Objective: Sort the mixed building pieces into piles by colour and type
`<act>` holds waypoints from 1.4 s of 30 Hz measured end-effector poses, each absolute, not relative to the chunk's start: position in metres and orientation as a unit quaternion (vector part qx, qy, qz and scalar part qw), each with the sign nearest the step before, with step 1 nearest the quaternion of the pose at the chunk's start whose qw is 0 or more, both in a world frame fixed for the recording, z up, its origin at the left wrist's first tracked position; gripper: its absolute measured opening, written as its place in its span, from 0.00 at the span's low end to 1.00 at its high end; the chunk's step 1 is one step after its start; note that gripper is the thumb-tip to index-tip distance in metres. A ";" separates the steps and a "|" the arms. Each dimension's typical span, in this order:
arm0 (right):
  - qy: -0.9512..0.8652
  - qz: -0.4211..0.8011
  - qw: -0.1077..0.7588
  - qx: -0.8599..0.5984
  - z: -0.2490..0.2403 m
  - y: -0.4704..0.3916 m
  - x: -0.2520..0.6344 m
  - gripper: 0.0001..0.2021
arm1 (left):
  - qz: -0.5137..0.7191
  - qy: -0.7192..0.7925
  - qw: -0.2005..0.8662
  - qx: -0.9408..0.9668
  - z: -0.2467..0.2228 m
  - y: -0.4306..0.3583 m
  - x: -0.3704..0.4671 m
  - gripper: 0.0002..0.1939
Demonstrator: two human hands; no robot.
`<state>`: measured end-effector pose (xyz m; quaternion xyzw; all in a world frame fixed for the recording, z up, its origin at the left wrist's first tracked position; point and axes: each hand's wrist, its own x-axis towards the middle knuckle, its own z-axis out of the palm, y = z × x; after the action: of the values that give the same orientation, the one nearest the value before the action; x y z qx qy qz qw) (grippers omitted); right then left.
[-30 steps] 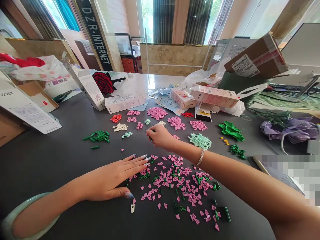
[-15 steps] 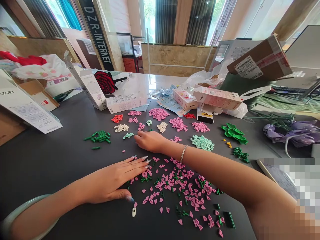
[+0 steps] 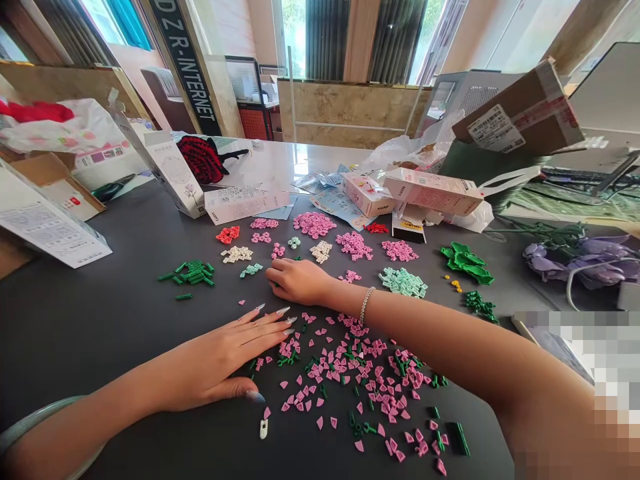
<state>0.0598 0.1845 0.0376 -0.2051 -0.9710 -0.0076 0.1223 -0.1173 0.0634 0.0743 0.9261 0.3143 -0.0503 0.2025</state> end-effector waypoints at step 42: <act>-0.970 0.089 0.188 -0.123 0.036 0.192 0.063 0.07 | 0.449 0.536 0.152 0.699 0.072 0.063 -0.128 0.13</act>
<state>0.0634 0.1920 0.0358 -0.1232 -0.9704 0.0886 0.1878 -0.1278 0.0634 0.0720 0.6989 0.5355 0.4488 0.1525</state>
